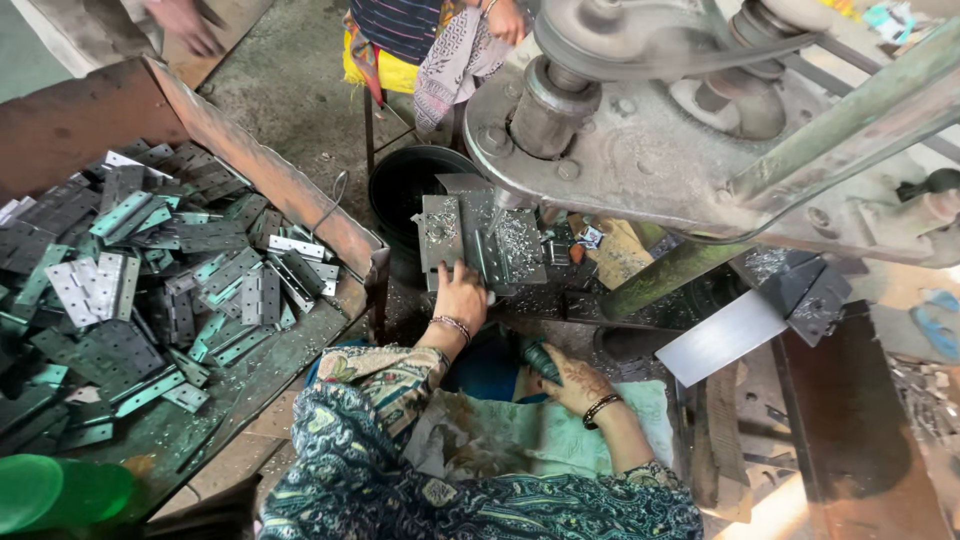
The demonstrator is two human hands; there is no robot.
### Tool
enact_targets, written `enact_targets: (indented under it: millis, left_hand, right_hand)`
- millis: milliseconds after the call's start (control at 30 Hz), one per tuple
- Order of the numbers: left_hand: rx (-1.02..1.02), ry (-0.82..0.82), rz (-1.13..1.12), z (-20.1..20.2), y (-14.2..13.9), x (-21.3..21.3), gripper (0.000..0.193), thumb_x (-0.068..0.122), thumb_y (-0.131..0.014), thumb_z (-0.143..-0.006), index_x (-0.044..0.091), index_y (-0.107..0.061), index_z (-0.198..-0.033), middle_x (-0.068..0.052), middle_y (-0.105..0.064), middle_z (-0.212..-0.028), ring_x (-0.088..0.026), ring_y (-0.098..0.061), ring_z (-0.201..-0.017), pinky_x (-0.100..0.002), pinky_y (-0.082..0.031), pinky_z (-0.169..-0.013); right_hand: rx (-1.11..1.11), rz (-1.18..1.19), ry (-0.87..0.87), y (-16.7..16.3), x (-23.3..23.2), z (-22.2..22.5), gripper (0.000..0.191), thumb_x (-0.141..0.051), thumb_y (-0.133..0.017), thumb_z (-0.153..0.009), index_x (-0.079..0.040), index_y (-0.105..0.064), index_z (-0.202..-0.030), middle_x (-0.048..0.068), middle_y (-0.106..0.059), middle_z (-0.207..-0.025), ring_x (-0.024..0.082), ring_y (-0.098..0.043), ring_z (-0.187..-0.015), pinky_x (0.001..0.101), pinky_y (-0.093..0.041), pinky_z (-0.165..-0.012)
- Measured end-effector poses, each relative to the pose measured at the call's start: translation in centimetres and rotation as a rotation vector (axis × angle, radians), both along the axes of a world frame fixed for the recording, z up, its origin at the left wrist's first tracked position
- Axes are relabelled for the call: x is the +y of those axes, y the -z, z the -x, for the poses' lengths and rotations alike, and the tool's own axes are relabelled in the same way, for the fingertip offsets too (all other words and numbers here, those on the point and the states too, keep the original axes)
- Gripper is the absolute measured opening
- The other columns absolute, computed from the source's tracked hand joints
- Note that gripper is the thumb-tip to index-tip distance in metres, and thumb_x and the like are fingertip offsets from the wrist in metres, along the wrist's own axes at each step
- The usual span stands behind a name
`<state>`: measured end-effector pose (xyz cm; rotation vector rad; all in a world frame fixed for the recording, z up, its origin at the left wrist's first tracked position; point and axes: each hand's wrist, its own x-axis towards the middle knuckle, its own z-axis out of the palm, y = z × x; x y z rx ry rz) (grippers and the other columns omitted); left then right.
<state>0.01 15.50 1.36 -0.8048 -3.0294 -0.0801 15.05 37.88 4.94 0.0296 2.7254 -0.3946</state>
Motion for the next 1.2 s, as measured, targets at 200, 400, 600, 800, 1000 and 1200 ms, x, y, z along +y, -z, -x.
enact_targets:
  millis: [200,400,600,800,1000,1200]
  left_hand:
    - [0.177,0.082,-0.041,-2.4,1.0,-0.8,0.042,0.035,-0.054,-0.094,0.007,-0.074,-0.119,-0.013,-0.06,-0.138,-0.039,-0.036,-0.142,-0.07,-0.019,-0.117]
    - [0.291,0.122,0.122,-1.7,1.0,-0.8,0.036,0.02,-0.06,-0.088,0.006,-0.073,-0.119,-0.018,-0.06,-0.138,-0.039,-0.042,-0.138,-0.07,-0.024,-0.115]
    - [0.415,0.129,-0.119,-1.5,-0.3,-1.0,0.032,0.018,-0.061,-0.091,0.005,-0.073,-0.117,-0.015,-0.066,-0.127,-0.034,-0.052,-0.129,-0.062,-0.031,-0.117]
    - [0.3,-0.067,-0.682,-0.2,-1.0,-2.7,0.03,0.01,-0.068,-0.076,0.003,-0.073,-0.105,-0.011,-0.073,-0.114,-0.03,-0.061,-0.112,-0.046,-0.045,-0.103]
    - [0.126,-0.316,-1.091,1.3,1.4,-2.2,0.021,0.007,-0.07,-0.077,0.0,-0.075,-0.096,-0.021,-0.072,-0.093,-0.038,-0.069,-0.09,-0.046,-0.056,-0.081]
    - [-0.318,-0.409,-1.435,2.3,3.0,-1.2,0.024,0.007,-0.068,-0.087,0.002,-0.077,-0.108,-0.011,-0.078,-0.078,-0.014,-0.07,-0.067,-0.031,-0.055,-0.065]
  right_hand:
    - [0.062,-0.08,0.044,0.7,-1.1,-0.3,0.076,-0.043,-0.069,-0.086,-0.025,-0.038,-0.153,0.019,-0.071,-0.116,0.04,-0.069,-0.105,0.0506,-0.055,-0.091]
    - [-0.006,-0.079,0.104,-0.3,-1.8,-0.6,0.077,-0.042,-0.067,-0.088,-0.027,-0.034,-0.156,0.018,-0.07,-0.119,0.038,-0.07,-0.108,0.0487,-0.055,-0.095]
    - [-0.021,-0.101,0.104,-1.0,-2.5,-0.7,0.078,-0.042,-0.066,-0.089,-0.024,-0.032,-0.157,0.02,-0.067,-0.125,0.038,-0.066,-0.114,0.0489,-0.053,-0.099]
    - [-0.022,-0.09,0.119,0.3,-1.9,-0.5,0.076,-0.045,-0.064,-0.091,-0.022,-0.033,-0.156,0.02,-0.066,-0.127,0.038,-0.066,-0.115,0.0484,-0.053,-0.1]
    - [0.238,-0.079,-0.024,0.6,-0.3,1.2,0.069,-0.047,-0.067,-0.091,-0.017,-0.043,-0.149,0.022,-0.065,-0.126,0.042,-0.063,-0.114,0.0494,-0.052,-0.096]
    - [0.269,0.295,0.202,-0.7,1.1,8.4,0.059,-0.037,-0.071,-0.088,-0.02,-0.057,-0.143,0.008,-0.076,-0.103,0.019,-0.073,-0.091,0.0353,-0.06,-0.085]
